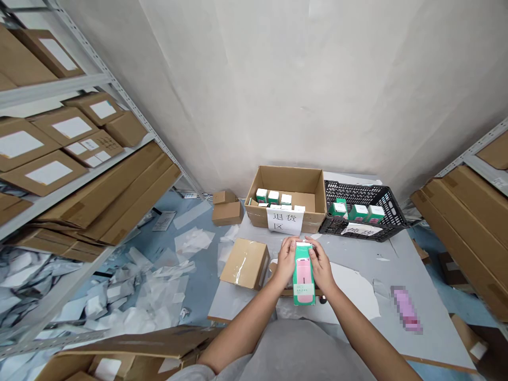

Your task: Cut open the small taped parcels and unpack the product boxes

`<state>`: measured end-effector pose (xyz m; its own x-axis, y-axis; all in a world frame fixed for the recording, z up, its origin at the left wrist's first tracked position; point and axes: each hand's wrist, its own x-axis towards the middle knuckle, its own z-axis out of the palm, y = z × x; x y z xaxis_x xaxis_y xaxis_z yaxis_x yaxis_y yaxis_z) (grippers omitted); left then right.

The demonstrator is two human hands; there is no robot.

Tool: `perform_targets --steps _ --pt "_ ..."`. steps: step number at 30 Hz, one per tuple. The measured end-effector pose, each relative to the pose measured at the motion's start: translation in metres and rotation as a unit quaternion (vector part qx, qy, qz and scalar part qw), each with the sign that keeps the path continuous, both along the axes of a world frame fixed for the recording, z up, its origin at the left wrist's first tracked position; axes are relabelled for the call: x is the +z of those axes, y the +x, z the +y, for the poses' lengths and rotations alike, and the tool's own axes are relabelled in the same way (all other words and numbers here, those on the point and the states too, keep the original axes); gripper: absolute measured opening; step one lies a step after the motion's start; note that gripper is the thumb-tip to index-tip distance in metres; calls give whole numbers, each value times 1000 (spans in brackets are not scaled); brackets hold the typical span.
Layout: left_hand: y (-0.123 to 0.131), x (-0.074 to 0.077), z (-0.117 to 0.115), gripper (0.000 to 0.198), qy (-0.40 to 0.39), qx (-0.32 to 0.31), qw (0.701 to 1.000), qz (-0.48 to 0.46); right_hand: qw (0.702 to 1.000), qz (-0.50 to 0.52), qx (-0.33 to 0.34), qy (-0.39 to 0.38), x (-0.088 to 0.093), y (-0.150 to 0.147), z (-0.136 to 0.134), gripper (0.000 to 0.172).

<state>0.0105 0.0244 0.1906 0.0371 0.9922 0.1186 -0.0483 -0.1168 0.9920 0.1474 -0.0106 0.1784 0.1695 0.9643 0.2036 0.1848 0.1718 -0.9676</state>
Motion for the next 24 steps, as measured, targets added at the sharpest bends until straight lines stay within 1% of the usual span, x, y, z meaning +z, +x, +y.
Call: perform_targets --steps 3,5,8,9,11,12,15,17,19,21,24 --pt "-3 2 0 61 19 -5 1000 18 1000 2 -3 4 0 -2 -1 39" --pt "-7 3 -1 61 30 -20 999 29 1000 0 -7 8 -1 -2 -2 38" --pt "-16 3 -3 50 34 -83 995 47 1000 11 -15 10 -1 -1 -2 36" --pt "-20 3 -4 50 29 -112 992 50 1000 16 -18 9 0 -1 -3 36" --pt "-27 2 -6 62 13 -157 986 47 1000 19 -13 9 3 2 -4 35" --pt "-31 1 -7 67 7 -166 985 40 1000 14 -5 11 5 3 -5 35" --pt "-39 2 -11 81 6 -152 988 29 999 -20 42 16 13 10 -9 35" --pt "-44 7 -12 88 10 -143 988 50 995 -48 83 12 19 14 -13 35" --pt "-51 14 -10 86 12 -152 984 88 991 -75 112 10 23 17 -16 34" --pt "-60 23 -7 78 25 -171 977 125 987 -95 127 10 25 17 -18 34" --pt "-77 34 2 68 84 -170 963 193 985 -106 138 8 28 12 -17 34"
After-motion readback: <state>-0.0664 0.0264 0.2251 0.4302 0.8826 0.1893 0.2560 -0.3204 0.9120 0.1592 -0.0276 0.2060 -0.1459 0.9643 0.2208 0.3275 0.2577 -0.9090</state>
